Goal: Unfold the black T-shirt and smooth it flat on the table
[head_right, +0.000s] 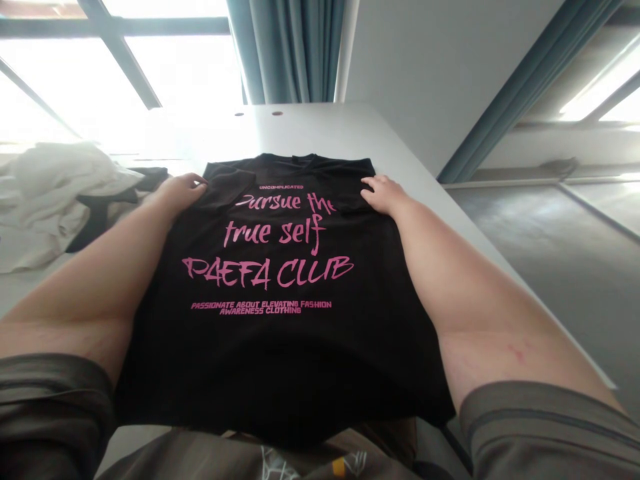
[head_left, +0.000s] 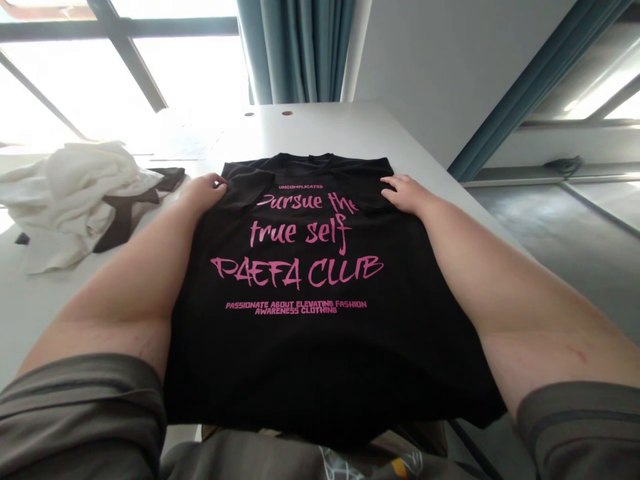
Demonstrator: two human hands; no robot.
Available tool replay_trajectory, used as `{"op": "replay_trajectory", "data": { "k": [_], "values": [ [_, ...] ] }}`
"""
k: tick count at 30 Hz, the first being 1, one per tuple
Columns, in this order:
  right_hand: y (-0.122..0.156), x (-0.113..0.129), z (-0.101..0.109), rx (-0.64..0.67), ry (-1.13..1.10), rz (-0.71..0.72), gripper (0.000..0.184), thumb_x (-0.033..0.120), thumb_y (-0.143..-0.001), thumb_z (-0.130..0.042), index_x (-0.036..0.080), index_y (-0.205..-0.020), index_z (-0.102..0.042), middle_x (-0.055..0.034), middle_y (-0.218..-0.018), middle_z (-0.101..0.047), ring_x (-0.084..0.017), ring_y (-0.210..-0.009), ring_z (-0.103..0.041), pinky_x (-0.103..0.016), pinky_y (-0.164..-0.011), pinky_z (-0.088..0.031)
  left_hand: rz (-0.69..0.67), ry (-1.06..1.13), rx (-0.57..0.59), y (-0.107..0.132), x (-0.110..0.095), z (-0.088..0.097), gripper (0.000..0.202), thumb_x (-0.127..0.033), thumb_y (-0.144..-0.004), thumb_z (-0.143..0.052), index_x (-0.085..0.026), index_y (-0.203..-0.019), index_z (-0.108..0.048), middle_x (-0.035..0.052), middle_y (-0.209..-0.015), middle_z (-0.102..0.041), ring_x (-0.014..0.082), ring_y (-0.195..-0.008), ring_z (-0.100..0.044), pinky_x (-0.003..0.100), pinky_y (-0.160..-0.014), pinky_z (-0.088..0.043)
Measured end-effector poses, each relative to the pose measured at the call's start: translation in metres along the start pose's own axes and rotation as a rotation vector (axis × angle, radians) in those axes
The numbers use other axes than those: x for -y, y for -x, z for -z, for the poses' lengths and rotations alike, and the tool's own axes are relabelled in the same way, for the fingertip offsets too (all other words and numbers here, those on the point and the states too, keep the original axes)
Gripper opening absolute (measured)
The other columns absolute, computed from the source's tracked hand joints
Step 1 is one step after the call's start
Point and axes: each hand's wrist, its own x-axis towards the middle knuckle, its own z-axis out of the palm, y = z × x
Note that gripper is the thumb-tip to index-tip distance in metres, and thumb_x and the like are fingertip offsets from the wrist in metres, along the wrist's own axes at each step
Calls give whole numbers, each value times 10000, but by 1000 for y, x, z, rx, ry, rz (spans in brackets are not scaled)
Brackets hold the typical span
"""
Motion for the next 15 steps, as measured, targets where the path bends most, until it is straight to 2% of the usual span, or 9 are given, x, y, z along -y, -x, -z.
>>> {"op": "replay_trajectory", "data": {
  "k": [11, 15],
  "values": [
    [-2, 1, 0, 19, -3, -45, 617, 572, -936, -549, 272, -1474, -573, -91, -1551, -500, -367, -1449, -439, -559, -1260, -312, 6, -19, -4, 5, -6, 3, 487, -527, -848, -551, -301, -1243, -725, 75, -1224, -740, 338, -1156, -658, 442, -993, -517],
    [-2, -1, 1, 23, 7, -17, 622, 569, -946, -528, 269, -1490, -556, -97, -1561, -489, -366, -1456, -430, -562, -1260, -308, 14, -32, -2, 4, -6, 3, 472, -516, -861, -545, -308, -1248, -718, 69, -1217, -742, 328, -1153, -656, 426, -991, -517]
  ]
}}
